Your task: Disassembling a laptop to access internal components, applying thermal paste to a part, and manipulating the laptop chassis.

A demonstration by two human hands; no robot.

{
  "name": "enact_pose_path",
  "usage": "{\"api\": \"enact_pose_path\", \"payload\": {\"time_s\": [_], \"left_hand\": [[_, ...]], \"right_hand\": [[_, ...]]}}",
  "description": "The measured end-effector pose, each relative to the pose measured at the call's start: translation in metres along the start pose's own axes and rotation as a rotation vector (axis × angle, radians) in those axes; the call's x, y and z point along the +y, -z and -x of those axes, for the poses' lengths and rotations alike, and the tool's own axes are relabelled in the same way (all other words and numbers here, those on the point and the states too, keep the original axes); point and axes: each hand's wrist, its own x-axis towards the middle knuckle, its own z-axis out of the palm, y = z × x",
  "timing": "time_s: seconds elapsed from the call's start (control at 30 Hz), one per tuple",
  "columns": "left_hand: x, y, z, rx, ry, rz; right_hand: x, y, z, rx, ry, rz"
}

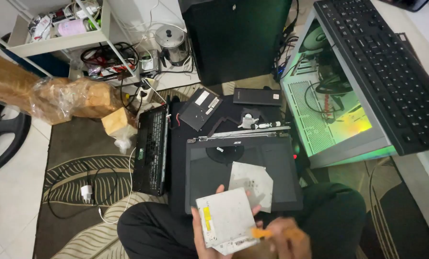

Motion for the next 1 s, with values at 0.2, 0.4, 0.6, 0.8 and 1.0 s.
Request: {"api": "enact_pose_path", "payload": {"time_s": [0.2, 0.4, 0.6, 0.8, 1.0], "left_hand": [[-0.028, -0.096, 0.016, 0.59, 0.082, 0.268], [-0.013, -0.035, 0.012, 0.286, 0.086, 0.239], [0.002, 0.005, -0.001, 0.032, 0.017, 0.016], [-0.032, 0.051, -0.007, 0.217, 0.295, 0.125], [-0.028, 0.033, -0.01, 0.272, 0.329, -0.021]], "right_hand": [[0.045, 0.033, -0.035, -0.233, -0.09, 0.314], [0.036, 0.037, -0.041, -0.342, 0.051, 0.268], [0.049, 0.034, -0.002, -0.446, 0.069, -0.005], [0.004, 0.005, -0.026, -0.135, -0.269, 0.194], [0.013, 0.003, -0.024, -0.297, 0.09, 0.062]]}}
